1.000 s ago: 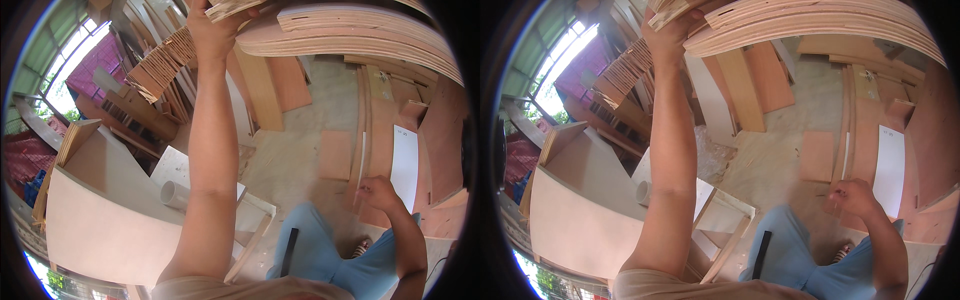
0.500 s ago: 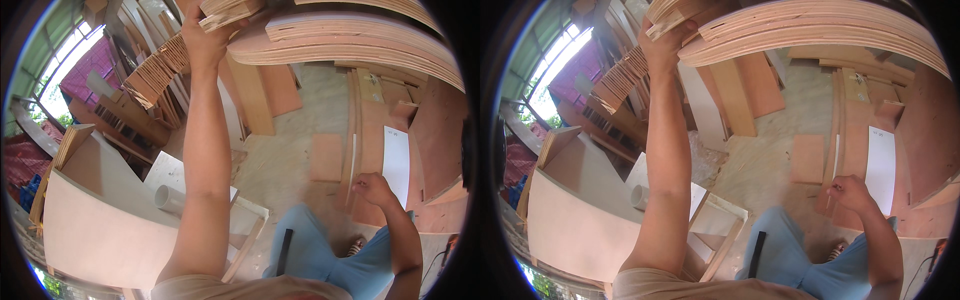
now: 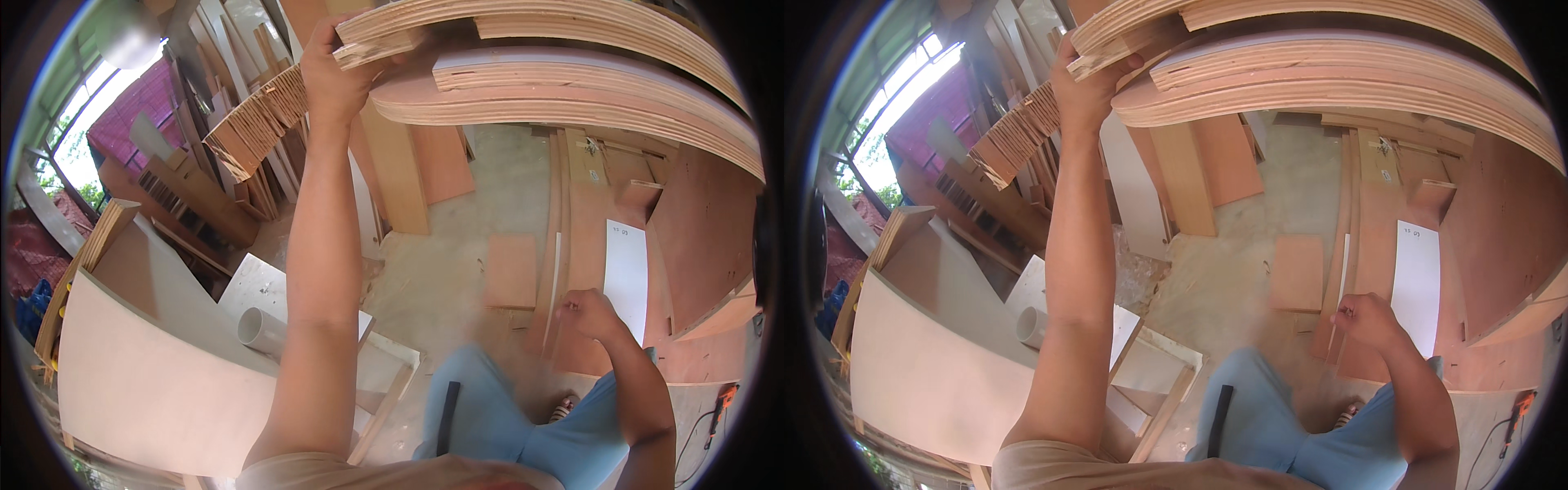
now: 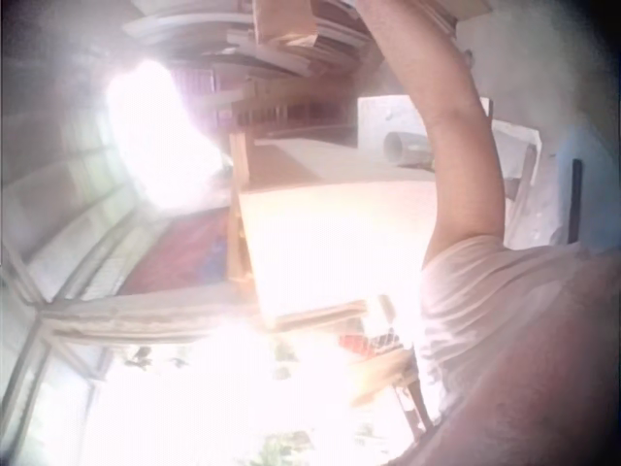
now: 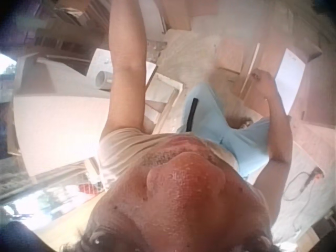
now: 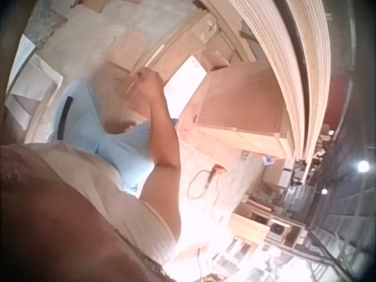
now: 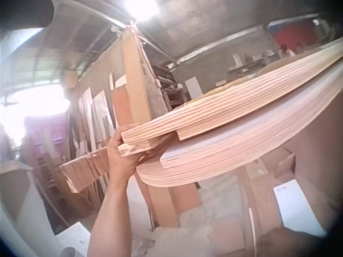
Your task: The person assembles a curved wooden structure by fitting thin wooden strips into a frame. They repeatedly pick up strips, align them, and insert them into the curved edge, occasionally moving to a table saw to cut additional pieces. The workspace contains scattered wood pieces and tools.
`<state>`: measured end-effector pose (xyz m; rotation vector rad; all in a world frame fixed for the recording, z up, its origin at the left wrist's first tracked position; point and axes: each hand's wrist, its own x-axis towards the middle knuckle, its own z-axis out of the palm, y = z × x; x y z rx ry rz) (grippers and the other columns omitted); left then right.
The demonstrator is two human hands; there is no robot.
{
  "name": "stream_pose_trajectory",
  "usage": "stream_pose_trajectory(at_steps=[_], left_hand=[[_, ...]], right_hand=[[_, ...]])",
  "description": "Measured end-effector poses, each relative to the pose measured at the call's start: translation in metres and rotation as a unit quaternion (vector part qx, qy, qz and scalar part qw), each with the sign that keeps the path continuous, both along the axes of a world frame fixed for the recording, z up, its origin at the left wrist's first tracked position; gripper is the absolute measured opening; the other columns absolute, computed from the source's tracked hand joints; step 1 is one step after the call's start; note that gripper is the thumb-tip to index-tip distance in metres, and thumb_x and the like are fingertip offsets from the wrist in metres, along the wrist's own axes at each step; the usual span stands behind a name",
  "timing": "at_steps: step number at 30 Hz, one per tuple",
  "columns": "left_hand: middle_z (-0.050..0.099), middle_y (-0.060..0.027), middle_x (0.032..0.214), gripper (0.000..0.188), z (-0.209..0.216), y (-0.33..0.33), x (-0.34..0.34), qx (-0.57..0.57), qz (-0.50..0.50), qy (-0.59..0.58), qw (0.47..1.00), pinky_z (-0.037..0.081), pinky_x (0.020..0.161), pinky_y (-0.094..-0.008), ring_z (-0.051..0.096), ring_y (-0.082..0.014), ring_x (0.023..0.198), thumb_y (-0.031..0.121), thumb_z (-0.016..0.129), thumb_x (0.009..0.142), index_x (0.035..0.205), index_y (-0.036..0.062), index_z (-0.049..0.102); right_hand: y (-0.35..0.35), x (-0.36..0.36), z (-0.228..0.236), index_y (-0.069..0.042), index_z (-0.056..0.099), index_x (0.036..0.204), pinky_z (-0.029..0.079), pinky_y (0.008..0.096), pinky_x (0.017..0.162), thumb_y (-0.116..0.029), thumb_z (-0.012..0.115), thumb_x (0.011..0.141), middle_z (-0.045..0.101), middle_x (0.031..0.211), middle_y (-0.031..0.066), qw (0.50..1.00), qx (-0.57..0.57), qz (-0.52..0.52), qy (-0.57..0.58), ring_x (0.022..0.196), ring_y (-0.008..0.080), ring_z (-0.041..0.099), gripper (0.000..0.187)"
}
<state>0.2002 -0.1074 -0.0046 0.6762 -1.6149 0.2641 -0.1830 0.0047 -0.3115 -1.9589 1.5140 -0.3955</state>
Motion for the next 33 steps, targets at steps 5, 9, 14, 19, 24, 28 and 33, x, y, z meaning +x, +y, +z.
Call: stream_pose_trajectory(at_steps=[5,9,14,19,24,28,33], left_hand=[[0.074,-0.0051,0.100,0.059,0.000,-0.003,0.004,0.016,0.014,0.018,1.000,0.054,0.082,-0.0293,0.067,-0.0141,0.090,0.013,0.098,0.064,0.113,0.0006,0.067],[0.074,-0.0052,0.101,0.061,0.001,-0.002,0.009,0.013,0.010,0.007,1.000,0.053,0.083,-0.0297,0.067,-0.0145,0.090,0.017,0.098,0.063,0.113,0.0007,0.067],[0.074,-0.0046,0.101,0.060,-0.002,0.001,0.000,0.024,-0.026,0.038,0.999,0.053,0.083,-0.0300,0.067,-0.0150,0.090,0.014,0.096,0.064,0.115,0.0013,0.068],[0.075,-0.0051,0.102,0.055,0.001,0.008,-0.006,0.022,0.033,0.024,0.999,0.054,0.083,-0.0305,0.069,-0.0158,0.090,0.009,0.094,0.067,0.115,0.0025,0.068],[0.075,-0.0065,0.104,0.051,0.004,-0.003,0.004,-0.014,0.061,-0.001,0.998,0.054,0.083,-0.0310,0.069,-0.0173,0.092,0.007,0.091,0.070,0.115,0.0022,0.068],[0.075,-0.0073,0.106,0.047,-0.001,0.009,-0.009,-0.019,0.044,-0.013,0.999,0.055,0.082,-0.0313,0.070,-0.0181,0.092,0.007,0.089,0.073,0.114,0.0011,0.068],[0.074,-0.0039,0.099,0.056,0.003,0.008,-0.004,-0.036,0.064,-0.039,0.996,0.053,0.080,-0.0284,0.067,-0.0133,0.088,0.011,0.098,0.063,0.109,0.0025,0.067]], right_hand=[[-0.001,-0.002,-0.012,-0.005,0.077,0.093,0.055,0.0424,0.072,-0.029,0.076,0.082,0.072,0.083,0.0197,1.000,-0.013,0.000,-0.022,0.079,0.0334,0.071,0.026],[0.002,0.000,-0.004,-0.006,0.077,0.093,0.055,0.0422,0.073,-0.029,0.076,0.082,0.073,0.084,0.0192,1.000,-0.005,-0.004,-0.024,0.080,0.0333,0.071,0.026],[-0.001,-0.001,-0.005,-0.005,0.076,0.092,0.055,0.0417,0.074,-0.027,0.076,0.082,0.073,0.085,0.0185,1.000,-0.006,0.003,-0.011,0.080,0.0331,0.071,0.024],[-0.001,-0.001,-0.009,-0.006,0.076,0.092,0.056,0.0407,0.077,-0.023,0.077,0.082,0.074,0.087,0.0163,1.000,-0.004,0.007,-0.025,0.083,0.0330,0.071,0.020],[-0.002,-0.002,-0.008,-0.005,0.076,0.091,0.055,0.0416,0.080,-0.022,0.076,0.082,0.074,0.089,0.0157,0.999,-0.005,0.022,-0.024,0.087,0.0329,0.071,0.019],[-0.002,-0.003,-0.008,-0.004,0.075,0.092,0.055,0.0421,0.082,-0.020,0.075,0.082,0.074,0.091,0.0169,1.000,0.001,0.015,-0.027,0.089,0.0344,0.071,0.019],[-0.004,-0.005,-0.008,-0.002,0.065,0.100,0.052,0.0430,0.075,-0.009,0.064,0.084,0.068,0.083,0.0182,0.997,0.031,0.023,-0.063,0.081,0.0338,0.067,0.017]])
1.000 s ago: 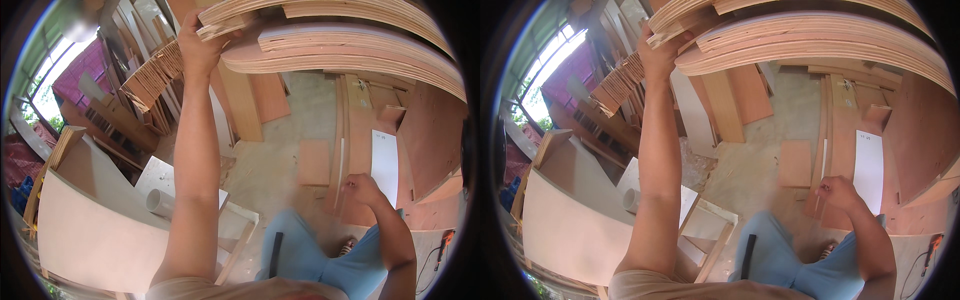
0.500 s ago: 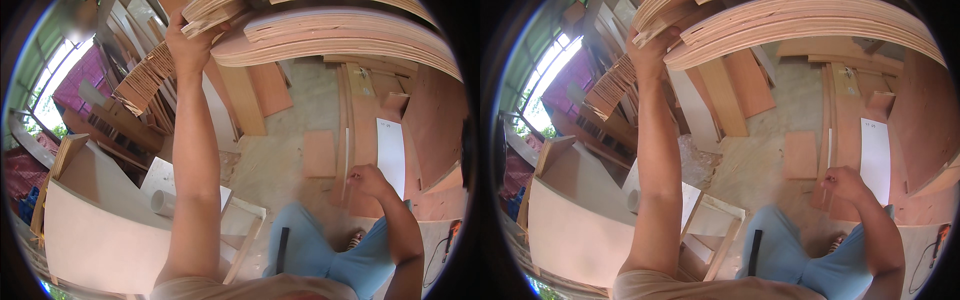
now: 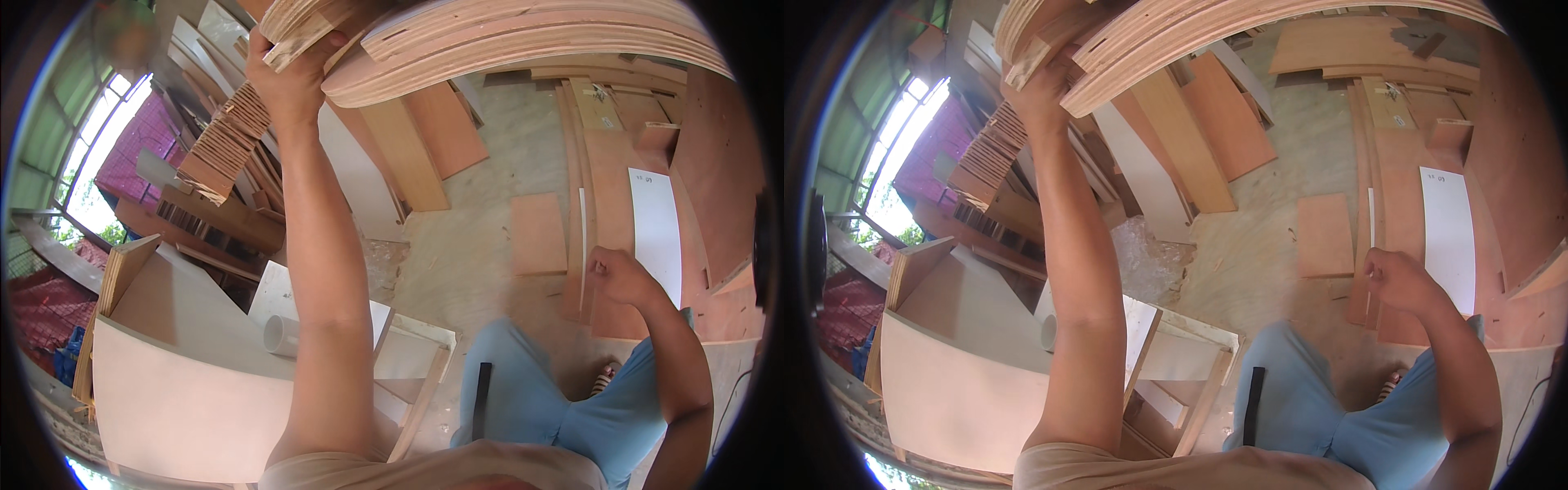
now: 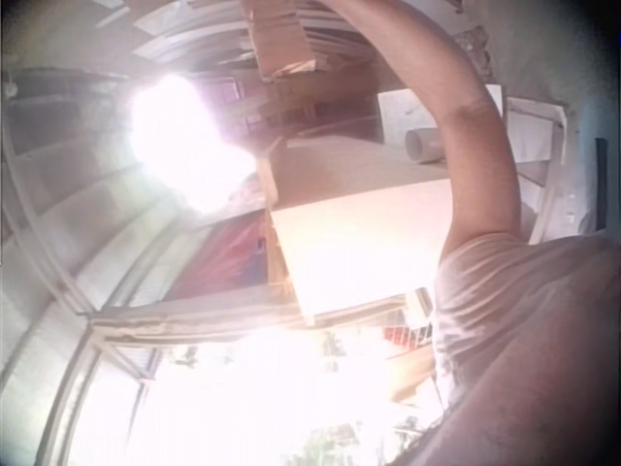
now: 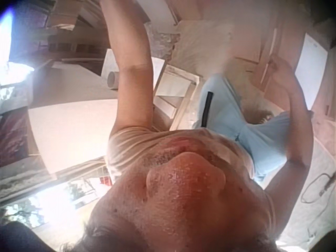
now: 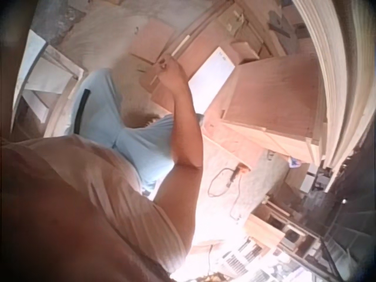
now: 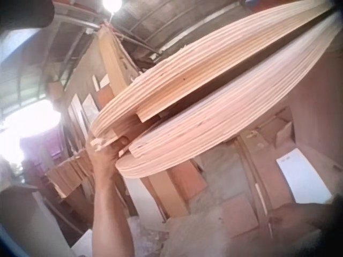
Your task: The person assembles a curved wooden structure by fitting thin wooden strips into a frame. They repeatedly pick up strips, align them, and insert them into the curved edge, occasionally moving to a table saw to cut additional pieces. The workspace contains scattered wood pieces and tools.
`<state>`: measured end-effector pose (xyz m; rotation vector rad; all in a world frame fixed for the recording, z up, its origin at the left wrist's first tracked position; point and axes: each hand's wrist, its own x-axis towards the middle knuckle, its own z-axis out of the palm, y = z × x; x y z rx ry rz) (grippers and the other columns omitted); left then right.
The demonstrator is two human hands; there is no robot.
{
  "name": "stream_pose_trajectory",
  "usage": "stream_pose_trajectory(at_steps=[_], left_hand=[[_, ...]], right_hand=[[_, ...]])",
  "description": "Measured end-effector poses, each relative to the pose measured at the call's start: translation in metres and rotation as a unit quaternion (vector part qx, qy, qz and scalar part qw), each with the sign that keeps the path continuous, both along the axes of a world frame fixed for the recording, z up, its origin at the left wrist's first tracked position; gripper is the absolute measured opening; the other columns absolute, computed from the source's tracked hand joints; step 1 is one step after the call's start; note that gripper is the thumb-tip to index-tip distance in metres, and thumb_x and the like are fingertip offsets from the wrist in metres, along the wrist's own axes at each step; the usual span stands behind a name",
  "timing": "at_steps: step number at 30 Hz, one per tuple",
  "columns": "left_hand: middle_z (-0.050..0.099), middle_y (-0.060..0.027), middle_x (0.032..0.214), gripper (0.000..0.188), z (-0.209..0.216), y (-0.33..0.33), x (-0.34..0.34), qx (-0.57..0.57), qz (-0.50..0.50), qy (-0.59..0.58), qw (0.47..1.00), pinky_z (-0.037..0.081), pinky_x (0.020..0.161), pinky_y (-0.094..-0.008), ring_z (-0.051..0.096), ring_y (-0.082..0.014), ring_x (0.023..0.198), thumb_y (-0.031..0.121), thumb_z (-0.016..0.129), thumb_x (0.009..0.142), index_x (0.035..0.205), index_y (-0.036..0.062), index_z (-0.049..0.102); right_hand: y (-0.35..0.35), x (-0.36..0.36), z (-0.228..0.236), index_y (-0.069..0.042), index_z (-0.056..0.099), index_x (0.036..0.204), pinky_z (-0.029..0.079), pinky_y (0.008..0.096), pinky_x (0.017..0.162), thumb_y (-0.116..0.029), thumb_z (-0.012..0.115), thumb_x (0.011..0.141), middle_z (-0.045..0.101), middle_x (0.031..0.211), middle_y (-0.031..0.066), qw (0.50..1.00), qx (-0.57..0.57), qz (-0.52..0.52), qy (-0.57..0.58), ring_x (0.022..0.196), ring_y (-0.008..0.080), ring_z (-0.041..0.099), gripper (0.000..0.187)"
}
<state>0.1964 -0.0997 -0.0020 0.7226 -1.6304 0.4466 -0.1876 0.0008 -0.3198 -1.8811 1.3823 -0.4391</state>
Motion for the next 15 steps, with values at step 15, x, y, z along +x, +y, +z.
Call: stream_pose_trajectory(at_steps=[15], left_hand=[[0.072,-0.0078,0.113,0.060,-0.006,-0.017,0.014,0.045,-0.161,0.037,0.985,0.058,0.091,-0.0303,0.068,-0.0156,0.101,-0.003,0.093,0.065,0.118,0.0016,0.064]], right_hand=[[-0.016,-0.001,-0.022,-0.002,0.065,0.099,0.053,0.0422,0.081,-0.007,0.056,0.093,0.070,0.095,0.0216,1.000,0.016,0.010,0.018,0.092,0.0382,0.068,0.012]])
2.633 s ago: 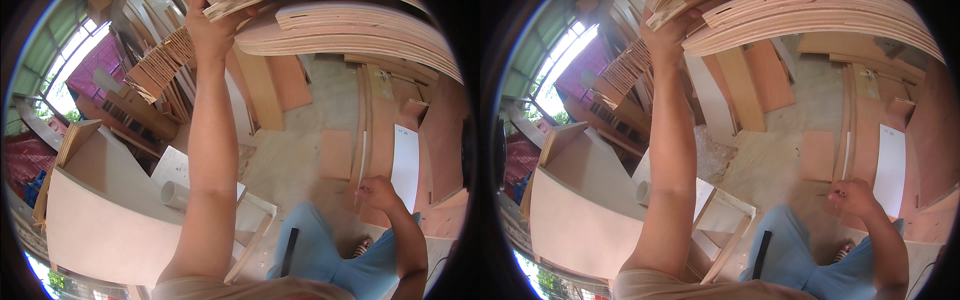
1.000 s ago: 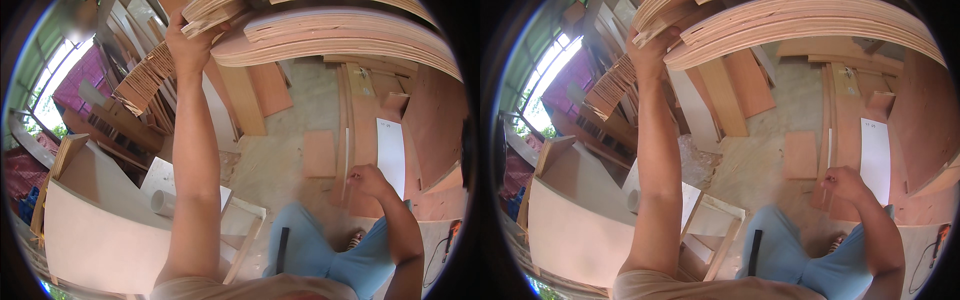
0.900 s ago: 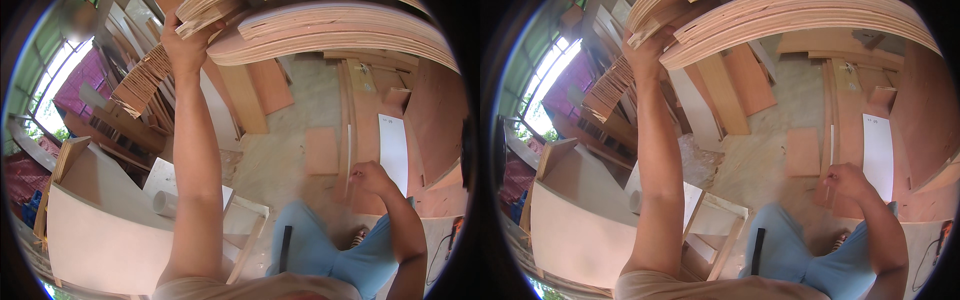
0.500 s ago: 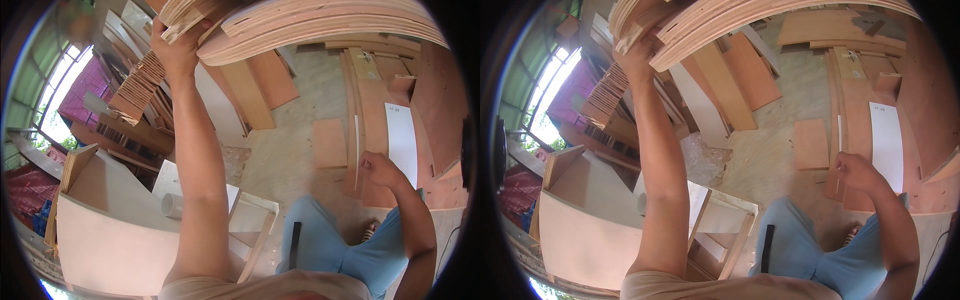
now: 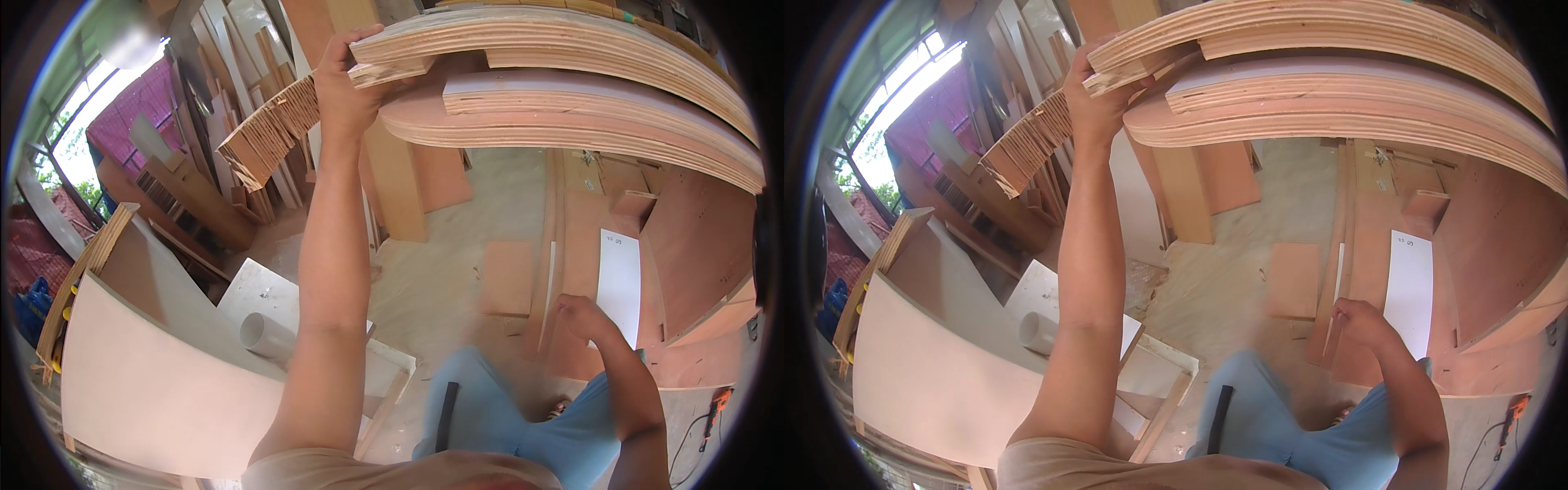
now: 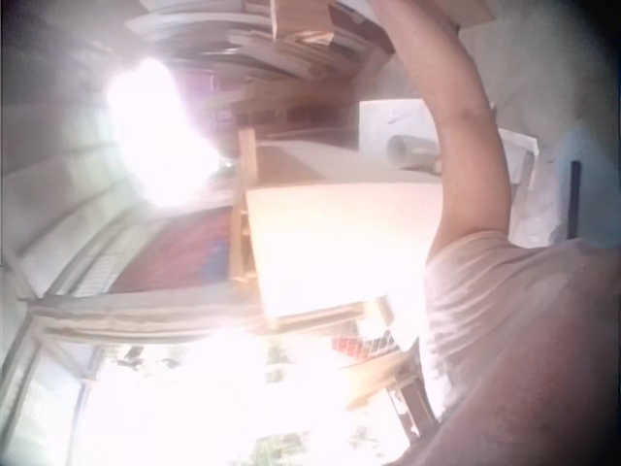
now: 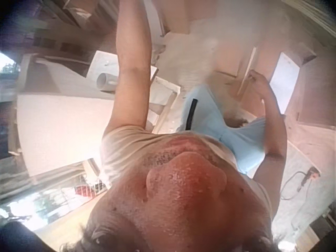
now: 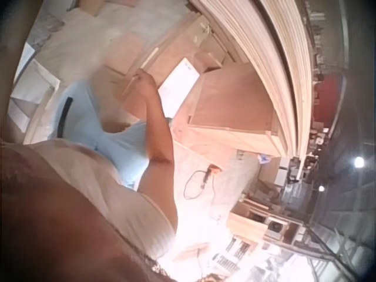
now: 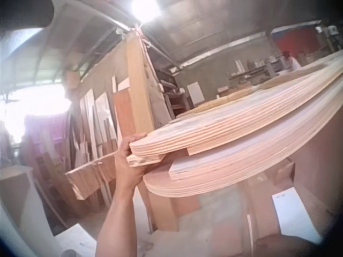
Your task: The person assembles a curved wooden structure by fitting thin wooden strips into a frame. They repeatedly pick up strips, align them, and insert them into the curved edge, occasionally moving to a table saw to cut additional pieces. The workspace contains scattered wood pieces and tools.
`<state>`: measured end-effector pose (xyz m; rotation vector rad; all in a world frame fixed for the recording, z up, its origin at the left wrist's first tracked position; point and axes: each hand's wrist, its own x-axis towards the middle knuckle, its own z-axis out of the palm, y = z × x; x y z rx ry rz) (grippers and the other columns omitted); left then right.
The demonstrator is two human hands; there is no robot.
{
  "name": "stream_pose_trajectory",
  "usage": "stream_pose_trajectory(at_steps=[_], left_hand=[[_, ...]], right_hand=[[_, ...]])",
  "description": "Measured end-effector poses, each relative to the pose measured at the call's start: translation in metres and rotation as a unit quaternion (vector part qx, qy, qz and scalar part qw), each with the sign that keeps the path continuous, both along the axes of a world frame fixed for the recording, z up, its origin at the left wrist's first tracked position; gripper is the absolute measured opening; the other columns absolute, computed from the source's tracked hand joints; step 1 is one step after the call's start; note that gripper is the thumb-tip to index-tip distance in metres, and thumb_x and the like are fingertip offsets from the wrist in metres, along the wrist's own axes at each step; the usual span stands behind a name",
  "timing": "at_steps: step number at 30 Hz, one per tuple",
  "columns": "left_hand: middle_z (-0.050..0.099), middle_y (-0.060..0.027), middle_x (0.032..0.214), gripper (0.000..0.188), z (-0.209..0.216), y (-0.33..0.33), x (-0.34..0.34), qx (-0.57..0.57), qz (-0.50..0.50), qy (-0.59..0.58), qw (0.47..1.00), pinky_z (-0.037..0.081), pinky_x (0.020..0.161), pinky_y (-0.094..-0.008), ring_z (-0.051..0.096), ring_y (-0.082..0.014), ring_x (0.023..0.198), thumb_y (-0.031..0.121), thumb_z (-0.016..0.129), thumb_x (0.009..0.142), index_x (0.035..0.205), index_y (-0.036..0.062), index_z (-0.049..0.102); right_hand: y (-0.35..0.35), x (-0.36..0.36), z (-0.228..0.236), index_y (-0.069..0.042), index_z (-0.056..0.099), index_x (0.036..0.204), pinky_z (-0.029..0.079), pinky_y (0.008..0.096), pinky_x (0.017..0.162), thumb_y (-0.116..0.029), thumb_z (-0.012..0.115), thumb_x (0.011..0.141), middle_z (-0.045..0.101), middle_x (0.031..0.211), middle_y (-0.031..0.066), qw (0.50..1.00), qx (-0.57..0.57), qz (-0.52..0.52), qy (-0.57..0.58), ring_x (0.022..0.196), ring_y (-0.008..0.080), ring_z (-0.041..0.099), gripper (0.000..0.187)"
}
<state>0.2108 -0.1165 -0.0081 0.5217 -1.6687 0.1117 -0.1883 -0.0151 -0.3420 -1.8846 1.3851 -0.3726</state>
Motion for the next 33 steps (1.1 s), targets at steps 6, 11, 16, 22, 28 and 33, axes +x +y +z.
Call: stream_pose_trajectory(at_steps=[6,11,16,22,28,33], left_hand=[[0.073,-0.0052,0.111,0.072,-0.004,0.006,-0.011,0.016,-0.012,0.036,0.999,0.057,0.090,-0.0324,0.070,-0.0172,0.102,0.012,0.101,0.056,0.120,0.0082,0.068],[0.071,-0.0025,0.115,0.065,-0.002,0.014,-0.010,0.023,0.000,0.027,0.999,0.055,0.092,-0.0303,0.067,-0.0146,0.105,0.006,0.097,0.062,0.120,0.0087,0.068],[0.072,-0.0061,0.102,0.055,-0.002,0.001,-0.016,-0.037,-0.032,0.048,0.998,0.058,0.082,-0.0294,0.069,-0.0128,0.094,0.009,0.093,0.071,0.116,0.0030,0.064],[0.072,-0.0040,0.098,0.053,-0.003,-0.005,-0.021,0.017,-0.152,0.090,0.984,0.055,0.084,-0.0295,0.066,-0.0106,0.094,0.015,0.094,0.070,0.113,0.0047,0.064],[0.074,-0.0046,0.102,0.065,-0.004,0.006,-0.015,0.060,0.008,0.076,0.995,0.056,0.083,-0.0314,0.070,-0.0175,0.093,0.019,0.098,0.056,0.114,0.0110,0.069],[0.073,-0.0081,0.102,0.062,-0.005,-0.006,-0.013,-0.009,0.014,0.091,0.996,0.056,0.085,-0.0363,0.069,-0.0271,0.099,0.027,0.097,0.055,0.109,0.0112,0.071]], right_hand=[[-0.001,-0.008,-0.020,-0.003,0.068,0.103,0.052,0.0383,0.070,-0.007,0.055,0.096,0.067,0.080,0.0182,0.998,-0.045,0.012,0.028,0.073,0.0269,0.065,0.016],[-0.002,-0.013,-0.020,-0.005,0.068,0.107,0.054,0.0441,0.081,-0.011,0.053,0.097,0.071,0.093,0.0216,0.996,-0.014,-0.001,0.082,0.088,0.0373,0.070,0.019],[0.004,-0.023,-0.026,-0.005,0.068,0.105,0.054,0.0450,0.077,-0.012,0.054,0.098,0.071,0.089,0.0198,0.989,-0.053,-0.006,0.138,0.082,0.0357,0.071,0.018],[0.014,-0.023,-0.039,-0.008,0.070,0.101,0.055,0.0459,0.081,-0.024,0.058,0.095,0.074,0.089,0.0169,0.972,-0.093,-0.040,0.211,0.088,0.0367,0.071,0.021],[0.032,-0.017,-0.031,-0.007,0.071,0.095,0.056,0.0446,0.073,-0.026,0.066,0.092,0.074,0.089,0.0169,0.960,-0.186,-0.027,0.207,0.082,0.0360,0.071,0.020],[0.051,0.019,0.046,-0.007,0.069,0.085,0.052,0.0401,0.057,-0.013,0.078,0.082,0.068,0.075,0.0118,0.897,-0.431,-0.022,0.091,0.060,0.0296,0.064,0.011]])
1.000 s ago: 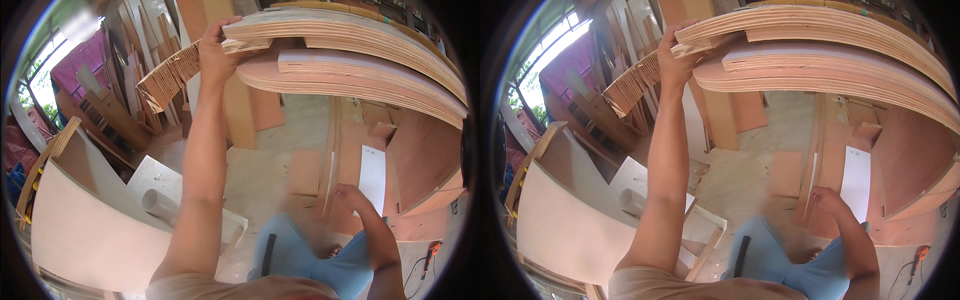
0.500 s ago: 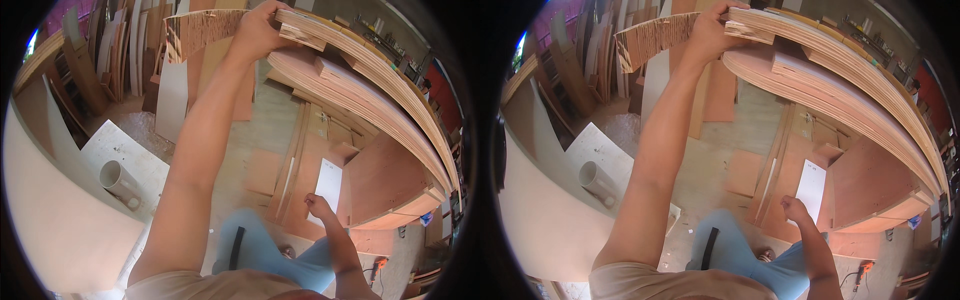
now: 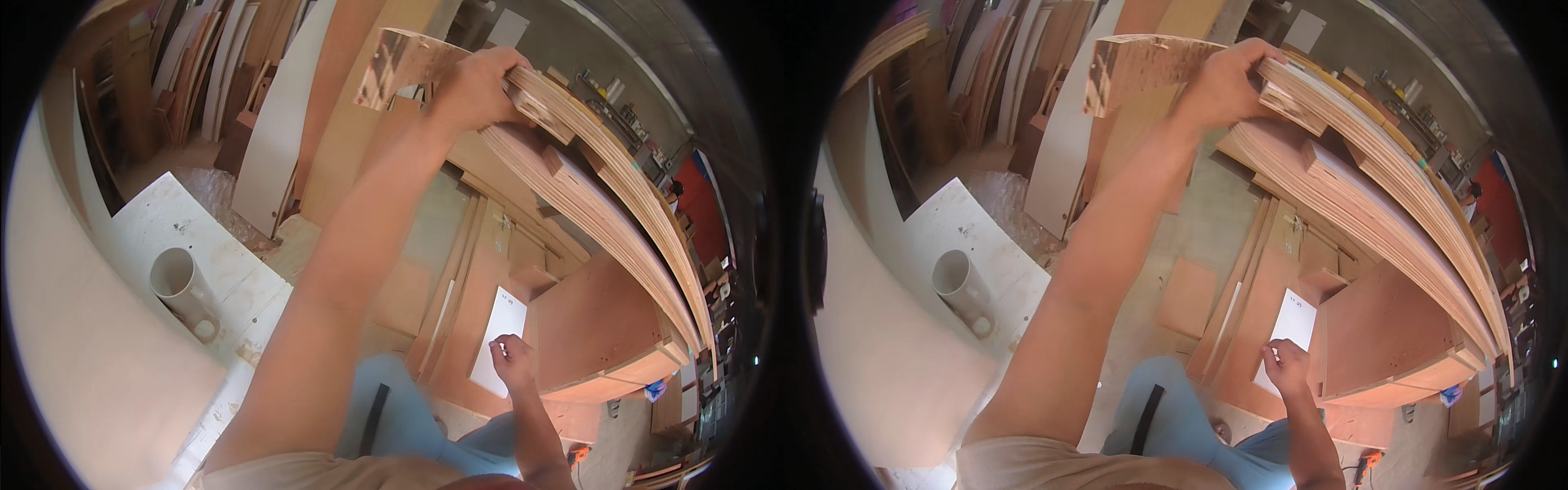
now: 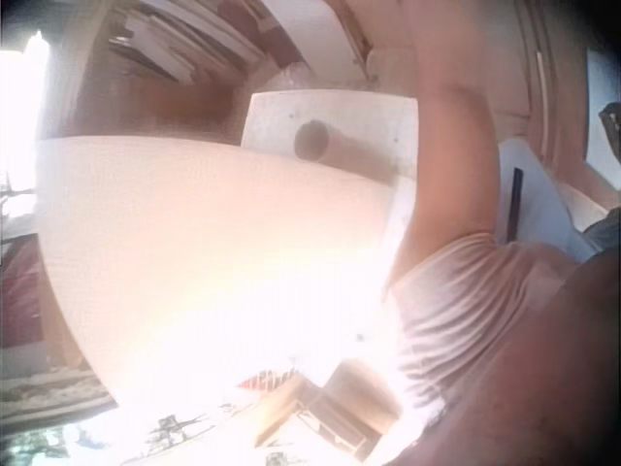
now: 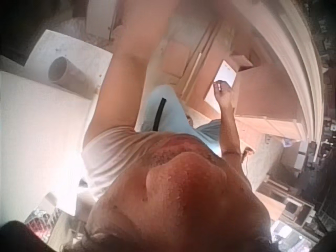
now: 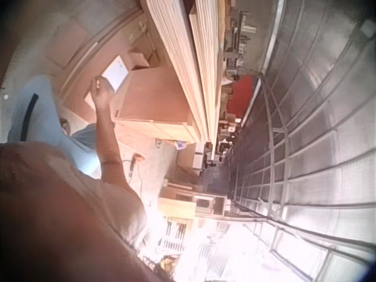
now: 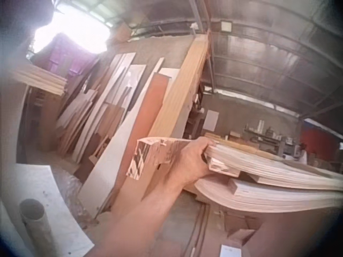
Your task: The person assembles a curved wooden structure by fitting thin wooden strips into a frame. They repeatedly pick up strips, align them, and insert them into the curved edge, occasionally moving to a table saw to cut additional pieces. The workspace contains scattered wood pieces and tools.
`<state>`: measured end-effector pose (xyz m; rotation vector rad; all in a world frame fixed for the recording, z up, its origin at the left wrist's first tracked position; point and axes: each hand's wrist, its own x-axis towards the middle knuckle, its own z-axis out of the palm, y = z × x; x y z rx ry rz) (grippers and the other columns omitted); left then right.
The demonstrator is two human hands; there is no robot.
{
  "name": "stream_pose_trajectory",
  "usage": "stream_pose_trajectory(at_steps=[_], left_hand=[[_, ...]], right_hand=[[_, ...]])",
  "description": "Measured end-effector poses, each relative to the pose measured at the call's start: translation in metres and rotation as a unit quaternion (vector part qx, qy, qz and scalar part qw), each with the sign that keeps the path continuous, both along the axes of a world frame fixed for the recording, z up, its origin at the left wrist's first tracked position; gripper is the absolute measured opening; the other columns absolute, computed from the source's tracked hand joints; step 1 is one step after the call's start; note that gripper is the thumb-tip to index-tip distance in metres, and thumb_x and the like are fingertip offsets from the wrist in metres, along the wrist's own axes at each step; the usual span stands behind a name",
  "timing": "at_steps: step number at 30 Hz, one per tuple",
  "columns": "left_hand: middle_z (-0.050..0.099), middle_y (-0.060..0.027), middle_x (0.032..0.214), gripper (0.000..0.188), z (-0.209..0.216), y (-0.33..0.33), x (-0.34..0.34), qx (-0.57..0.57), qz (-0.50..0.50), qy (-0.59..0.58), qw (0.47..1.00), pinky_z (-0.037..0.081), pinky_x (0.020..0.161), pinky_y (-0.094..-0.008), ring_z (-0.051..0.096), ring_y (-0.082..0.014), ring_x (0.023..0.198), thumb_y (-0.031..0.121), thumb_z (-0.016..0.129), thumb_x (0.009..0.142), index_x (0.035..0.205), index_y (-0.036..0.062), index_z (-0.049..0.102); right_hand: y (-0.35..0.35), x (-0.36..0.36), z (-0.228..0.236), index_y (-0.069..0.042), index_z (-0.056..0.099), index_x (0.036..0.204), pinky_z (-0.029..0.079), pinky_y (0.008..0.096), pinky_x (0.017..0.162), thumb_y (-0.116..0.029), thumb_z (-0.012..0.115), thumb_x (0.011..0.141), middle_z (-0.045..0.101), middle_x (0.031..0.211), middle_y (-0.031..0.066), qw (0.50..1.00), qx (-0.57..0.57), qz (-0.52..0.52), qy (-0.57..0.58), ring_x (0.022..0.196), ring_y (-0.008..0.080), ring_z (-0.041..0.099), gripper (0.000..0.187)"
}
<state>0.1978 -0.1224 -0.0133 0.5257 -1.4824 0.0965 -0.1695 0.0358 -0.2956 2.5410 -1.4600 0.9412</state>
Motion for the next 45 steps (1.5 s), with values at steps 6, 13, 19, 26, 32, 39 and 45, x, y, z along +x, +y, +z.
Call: stream_pose_trajectory(at_steps=[6,13,19,26,32,39,45], left_hand=[[0.073,-0.0102,0.108,0.057,-0.003,0.017,-0.001,0.020,0.018,-0.007,1.000,0.054,0.088,-0.0347,0.070,-0.0260,0.099,0.019,0.094,0.062,0.113,0.0092,0.069],[0.072,-0.0089,0.109,0.063,-0.003,0.016,0.000,-0.004,0.025,-0.009,1.000,0.056,0.088,-0.0380,0.070,-0.0291,0.102,0.024,0.097,0.056,0.112,0.0115,0.072],[0.072,-0.0090,0.109,0.061,-0.003,0.019,-0.002,0.028,0.006,0.000,1.000,0.056,0.086,-0.0388,0.069,-0.0297,0.102,0.023,0.096,0.056,0.110,0.0122,0.072],[0.074,-0.0101,0.106,0.063,-0.003,0.018,0.005,0.019,0.053,-0.029,0.998,0.056,0.087,-0.0386,0.071,-0.0290,0.099,0.032,0.096,0.057,0.112,0.0121,0.072],[0.075,-0.0065,0.103,0.066,-0.004,0.008,-0.001,0.047,0.053,-0.048,0.996,0.056,0.085,-0.0407,0.071,-0.0274,0.100,0.046,0.094,0.058,0.112,0.0158,0.070],[0.075,-0.0076,0.100,0.061,-0.001,0.005,0.003,0.022,0.036,-0.061,0.997,0.057,0.081,-0.0399,0.072,-0.0267,0.095,0.039,0.093,0.062,0.113,0.0155,0.070],[0.076,-0.0099,0.105,0.051,-0.003,-0.006,0.003,0.019,0.016,-0.057,0.998,0.057,0.081,-0.0403,0.073,-0.0274,0.096,0.025,0.086,0.073,0.120,0.0164,0.069]], right_hand=[[0.028,0.074,0.206,-0.006,0.064,0.095,0.039,0.0392,0.052,-0.001,0.079,0.079,0.056,0.071,0.0066,0.902,-0.402,0.088,0.133,0.060,0.0268,0.052,0.023],[0.017,0.170,0.323,-0.011,0.066,0.114,0.049,0.0392,0.067,-0.019,0.090,0.071,0.056,0.093,0.0092,0.851,-0.482,-0.034,0.205,0.081,0.0288,0.060,0.050],[-0.002,0.198,0.343,-0.010,0.063,0.110,0.053,0.0416,0.074,-0.026,0.089,0.070,0.057,0.099,0.0081,0.816,-0.447,-0.131,0.343,0.094,0.0286,0.063,0.050],[-0.025,0.196,0.339,-0.014,0.058,0.105,0.055,0.0447,0.077,-0.025,0.081,0.079,0.059,0.103,0.0060,0.853,-0.409,-0.126,0.297,0.102,0.0296,0.065,0.037],[-0.035,0.183,0.340,-0.015,0.058,0.108,0.055,0.0439,0.077,-0.027,0.079,0.082,0.063,0.103,0.0049,0.851,-0.423,-0.112,0.291,0.100,0.0290,0.066,0.036],[-0.045,0.175,0.342,-0.015,0.061,0.110,0.054,0.0423,0.077,-0.030,0.078,0.084,0.065,0.105,0.0042,0.860,-0.437,-0.065,0.256,0.096,0.0289,0.067,0.035],[-0.047,0.175,0.341,-0.014,0.063,0.110,0.054,0.0416,0.077,-0.029,0.078,0.083,0.065,0.106,0.0047,0.874,-0.425,-0.049,0.230,0.094,0.0292,0.067,0.035]])
